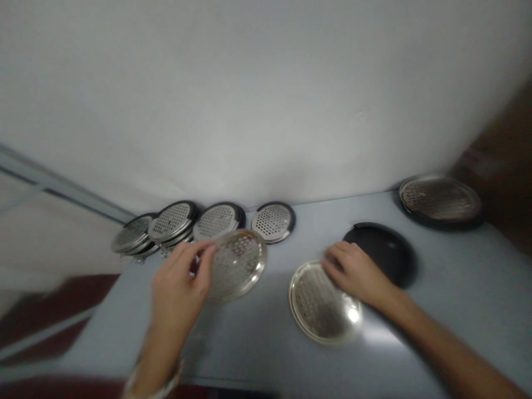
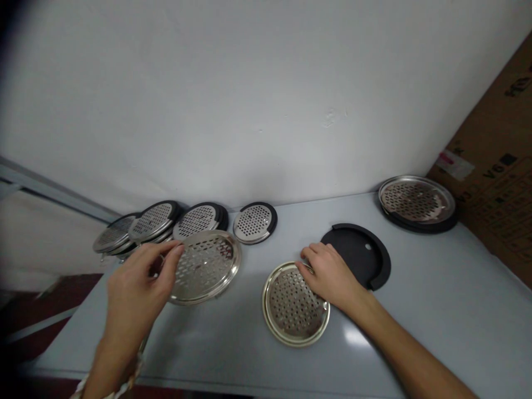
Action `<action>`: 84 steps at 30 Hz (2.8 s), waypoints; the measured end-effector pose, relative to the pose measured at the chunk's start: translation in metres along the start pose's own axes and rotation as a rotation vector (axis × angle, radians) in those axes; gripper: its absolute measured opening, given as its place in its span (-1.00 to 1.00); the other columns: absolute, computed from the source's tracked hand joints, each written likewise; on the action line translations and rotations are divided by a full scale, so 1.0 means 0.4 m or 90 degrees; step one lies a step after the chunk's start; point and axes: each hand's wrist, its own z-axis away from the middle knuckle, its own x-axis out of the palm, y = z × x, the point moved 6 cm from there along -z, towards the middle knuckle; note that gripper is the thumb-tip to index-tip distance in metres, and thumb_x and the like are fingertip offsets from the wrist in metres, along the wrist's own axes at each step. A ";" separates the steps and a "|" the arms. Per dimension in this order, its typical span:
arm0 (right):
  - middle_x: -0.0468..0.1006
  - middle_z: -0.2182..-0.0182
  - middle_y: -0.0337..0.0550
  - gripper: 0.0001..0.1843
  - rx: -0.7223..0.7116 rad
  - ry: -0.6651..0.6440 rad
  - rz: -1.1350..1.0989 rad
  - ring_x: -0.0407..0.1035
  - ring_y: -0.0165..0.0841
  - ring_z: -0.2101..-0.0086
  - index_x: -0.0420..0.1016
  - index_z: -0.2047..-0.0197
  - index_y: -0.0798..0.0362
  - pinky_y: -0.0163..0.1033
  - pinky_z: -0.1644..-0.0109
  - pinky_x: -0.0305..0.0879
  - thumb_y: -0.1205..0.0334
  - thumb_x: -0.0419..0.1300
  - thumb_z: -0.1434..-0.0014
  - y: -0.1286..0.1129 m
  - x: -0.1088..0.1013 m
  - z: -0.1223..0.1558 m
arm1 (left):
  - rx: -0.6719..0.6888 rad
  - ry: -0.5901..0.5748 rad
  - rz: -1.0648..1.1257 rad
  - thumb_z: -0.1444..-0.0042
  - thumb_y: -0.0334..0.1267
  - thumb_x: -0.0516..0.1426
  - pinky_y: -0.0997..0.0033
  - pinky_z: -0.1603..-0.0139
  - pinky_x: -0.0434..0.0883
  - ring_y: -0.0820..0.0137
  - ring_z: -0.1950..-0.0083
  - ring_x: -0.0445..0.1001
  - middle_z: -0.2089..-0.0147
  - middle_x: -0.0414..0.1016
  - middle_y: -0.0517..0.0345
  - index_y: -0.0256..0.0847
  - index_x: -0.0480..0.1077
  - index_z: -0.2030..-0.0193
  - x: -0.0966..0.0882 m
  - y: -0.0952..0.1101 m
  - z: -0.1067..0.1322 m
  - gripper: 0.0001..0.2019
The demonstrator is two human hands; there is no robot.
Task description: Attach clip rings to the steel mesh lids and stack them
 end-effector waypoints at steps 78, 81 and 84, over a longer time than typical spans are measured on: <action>0.61 0.19 -0.07 -0.82 0.099 -0.038 -0.387 0.49 -0.27 0.19 0.51 0.12 0.08 -0.14 0.04 0.40 0.38 0.15 -0.22 0.003 0.002 0.006 | 0.027 -0.219 0.196 -0.20 -0.37 0.19 -0.08 -0.25 0.44 0.08 -0.42 0.22 -0.39 0.23 -0.04 -0.06 0.30 -0.26 0.250 0.223 0.351 -0.52; 0.61 0.18 -0.07 -0.79 0.105 -0.036 -0.383 0.49 -0.27 0.19 0.50 0.10 0.07 -0.13 0.03 0.40 0.41 0.17 -0.19 0.001 0.010 0.008 | 0.035 -0.194 0.194 -0.18 -0.34 0.23 -0.09 -0.24 0.45 0.07 -0.39 0.25 -0.36 0.29 -0.04 -0.06 0.35 -0.20 0.244 0.223 0.349 -0.56; 0.59 0.15 -0.07 -0.78 0.093 -0.034 -0.369 0.47 -0.26 0.16 0.50 0.09 0.07 -0.13 0.01 0.38 0.41 0.19 -0.17 -0.003 0.014 0.012 | 0.065 -0.179 0.167 -0.16 -0.29 0.26 -0.10 -0.21 0.48 0.05 -0.36 0.29 -0.32 0.36 -0.03 -0.07 0.39 -0.17 0.237 0.224 0.349 -0.57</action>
